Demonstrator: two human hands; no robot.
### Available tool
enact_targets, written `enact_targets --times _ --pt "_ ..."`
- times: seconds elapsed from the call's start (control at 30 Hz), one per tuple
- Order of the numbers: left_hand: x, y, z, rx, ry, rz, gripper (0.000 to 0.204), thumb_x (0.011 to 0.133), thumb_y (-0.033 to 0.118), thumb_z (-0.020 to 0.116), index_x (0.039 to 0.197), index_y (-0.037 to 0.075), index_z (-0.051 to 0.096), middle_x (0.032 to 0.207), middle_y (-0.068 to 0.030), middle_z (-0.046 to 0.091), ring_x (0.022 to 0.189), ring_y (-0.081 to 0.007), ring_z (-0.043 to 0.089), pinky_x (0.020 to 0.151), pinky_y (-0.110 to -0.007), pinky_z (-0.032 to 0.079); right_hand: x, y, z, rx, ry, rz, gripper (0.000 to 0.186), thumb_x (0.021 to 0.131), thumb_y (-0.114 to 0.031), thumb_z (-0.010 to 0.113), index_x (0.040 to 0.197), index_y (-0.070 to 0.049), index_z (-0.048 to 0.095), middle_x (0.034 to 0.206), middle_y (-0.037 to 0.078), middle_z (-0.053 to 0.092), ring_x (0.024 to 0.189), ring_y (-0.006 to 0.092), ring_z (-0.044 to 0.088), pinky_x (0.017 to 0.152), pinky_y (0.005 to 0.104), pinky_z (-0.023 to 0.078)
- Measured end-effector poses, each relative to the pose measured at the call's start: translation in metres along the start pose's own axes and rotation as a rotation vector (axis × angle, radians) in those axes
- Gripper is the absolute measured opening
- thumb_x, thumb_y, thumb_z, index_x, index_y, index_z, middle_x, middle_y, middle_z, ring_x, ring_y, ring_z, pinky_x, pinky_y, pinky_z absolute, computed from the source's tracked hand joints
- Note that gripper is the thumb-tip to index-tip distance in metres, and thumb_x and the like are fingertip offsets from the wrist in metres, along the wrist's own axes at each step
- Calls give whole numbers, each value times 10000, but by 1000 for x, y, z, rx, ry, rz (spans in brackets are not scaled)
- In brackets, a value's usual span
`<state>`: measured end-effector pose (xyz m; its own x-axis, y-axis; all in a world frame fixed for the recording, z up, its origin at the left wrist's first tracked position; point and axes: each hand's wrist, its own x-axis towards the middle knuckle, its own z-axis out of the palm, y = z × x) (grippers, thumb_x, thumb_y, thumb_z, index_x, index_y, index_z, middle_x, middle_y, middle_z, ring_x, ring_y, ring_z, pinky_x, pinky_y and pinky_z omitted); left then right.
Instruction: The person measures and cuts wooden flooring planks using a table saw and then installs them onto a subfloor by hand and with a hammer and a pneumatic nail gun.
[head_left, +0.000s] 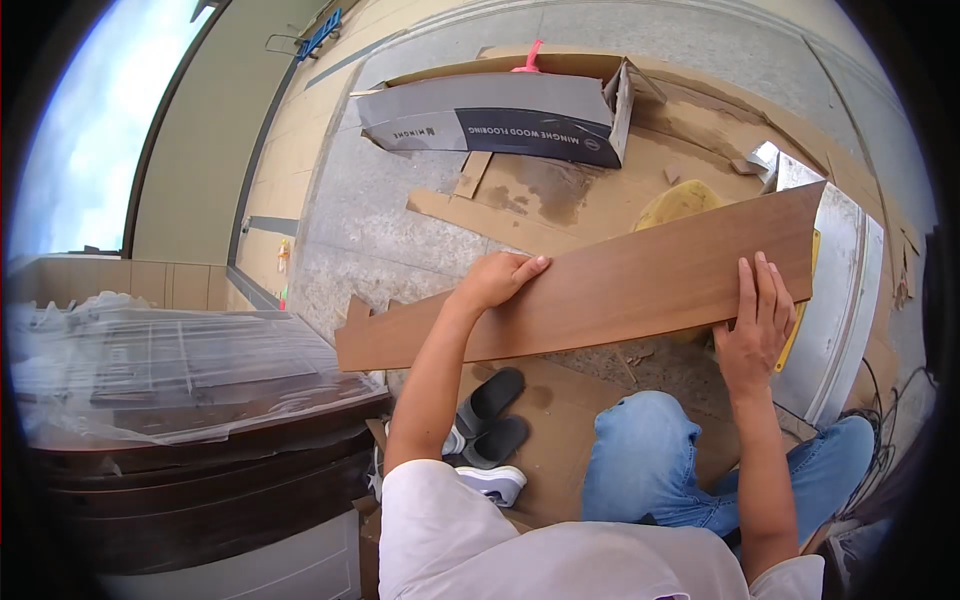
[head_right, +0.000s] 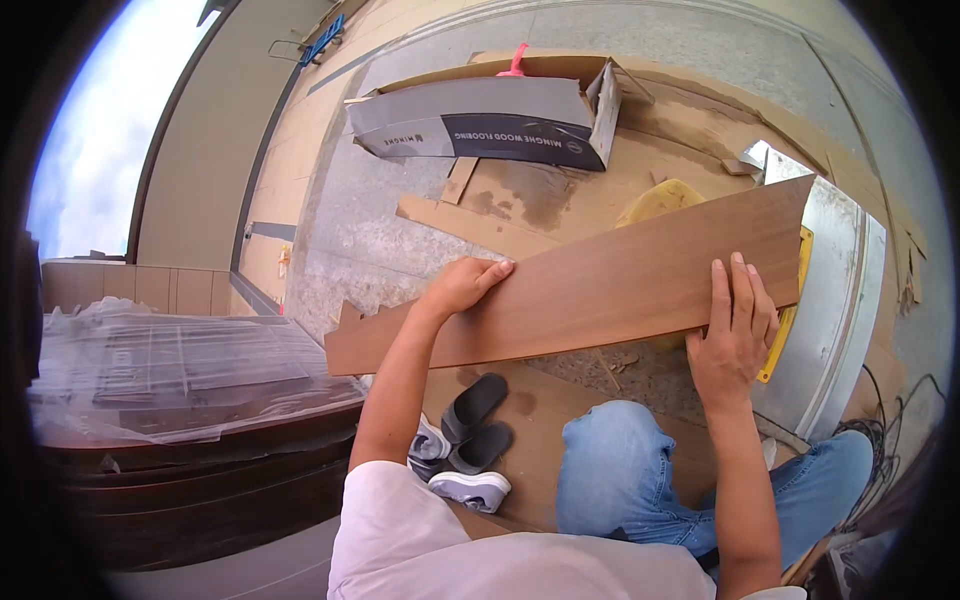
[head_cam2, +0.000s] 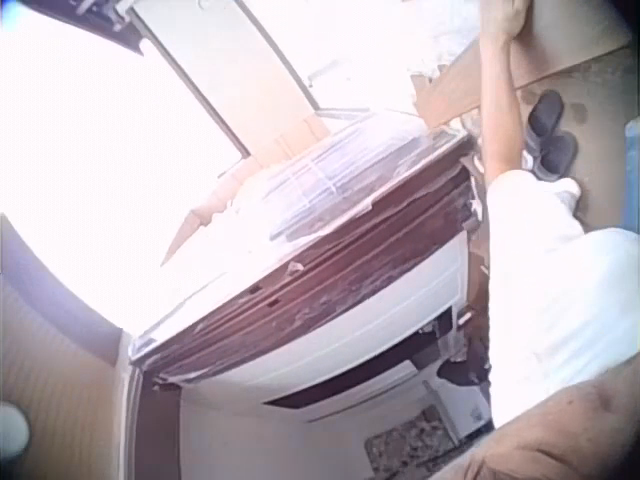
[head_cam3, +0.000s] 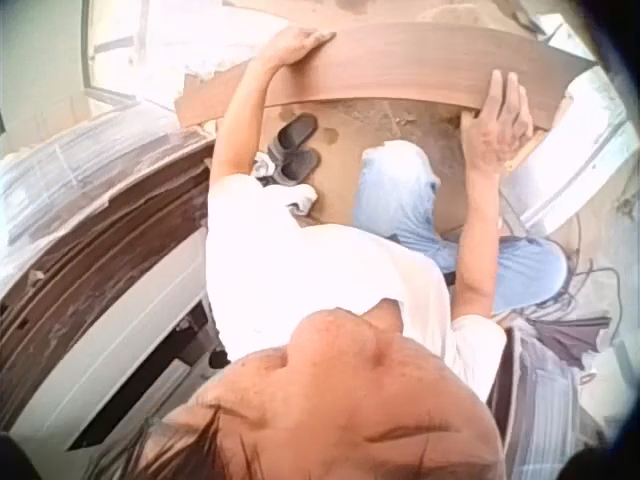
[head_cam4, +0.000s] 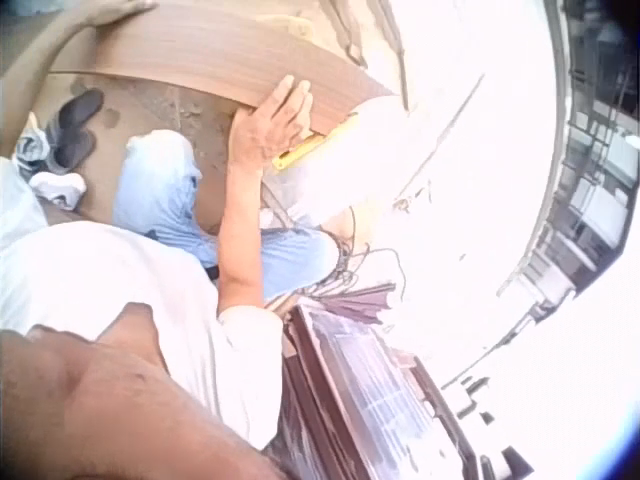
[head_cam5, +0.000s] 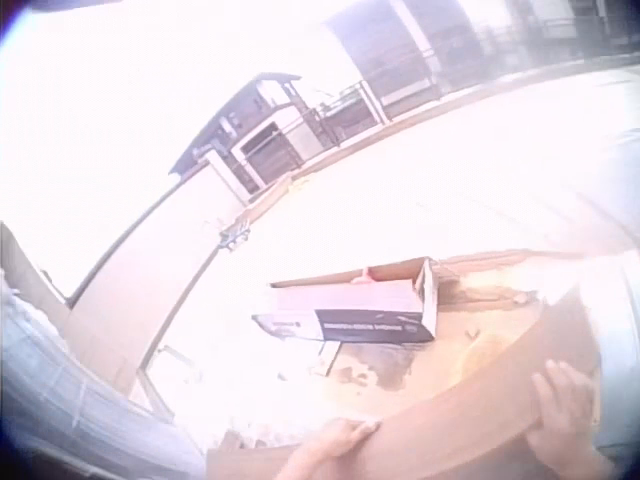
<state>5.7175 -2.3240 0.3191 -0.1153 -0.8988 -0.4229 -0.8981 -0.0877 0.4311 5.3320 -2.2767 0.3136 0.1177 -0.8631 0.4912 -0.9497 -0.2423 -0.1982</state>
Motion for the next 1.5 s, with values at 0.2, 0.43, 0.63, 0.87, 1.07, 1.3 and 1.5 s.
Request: enact_targets --times 0.2,0.43,0.63,0.87,1.07,1.3,1.5 --pt "7 -26 11 94 -4 -77 585 974 598 502 955 78 771 810 -185 718 818 -381 693 758 -443 537 -13 -6 21 54 -31 -57 848 587 -113 832 1382 -36 547 1260 111 516 1205 286 483 1154 485 373" --pt "-4 -64 52 114 101 -53 517 983 499 540 839 38 725 684 -239 622 676 -445 619 634 -487 487 -29 16 27 219 -264 11 845 670 -200 763 1444 -24 472 1531 213 387 1458 354 331 1233 468 224" --pt "7 -55 59 137 67 4 539 987 511 531 831 30 716 683 -250 610 664 -450 612 624 -483 480 -48 20 22 173 -301 68 691 790 -137 584 1453 11 458 1562 234 371 1491 361 299 1245 469 180" --pt "-4 -68 57 99 70 93 617 1010 484 502 721 -55 582 587 -255 474 512 -328 448 561 -456 405 -56 13 20 156 -317 86 639 832 -109 508 1445 64 449 1554 238 387 1485 363 319 1241 469 194" --pt "-16 -46 50 120 49 79 621 1013 479 495 713 -60 571 569 -255 447 499 -322 419 547 -463 392 -62 16 21 92 -287 72 552 915 -134 441 1430 64 472 1533 228 426 1465 359 362 1233 459 220" --pt "-20 -42 50 127 58 107 618 1017 471 496 711 -62 564 568 -261 439 491 -329 414 541 -468 386 -64 20 20 67 -266 74 532 939 -143 428 1427 62 480 1528 227 436 1454 352 383 1226 453 243" --pt "-21 -38 50 122 63 102 613 1022 470 488 715 -56 559 574 -263 438 494 -342 408 540 -473 380 -65 20 22 45 -255 87 522 950 -142 420 1426 63 480 1524 222 443 1454 347 385 1228 452 242"
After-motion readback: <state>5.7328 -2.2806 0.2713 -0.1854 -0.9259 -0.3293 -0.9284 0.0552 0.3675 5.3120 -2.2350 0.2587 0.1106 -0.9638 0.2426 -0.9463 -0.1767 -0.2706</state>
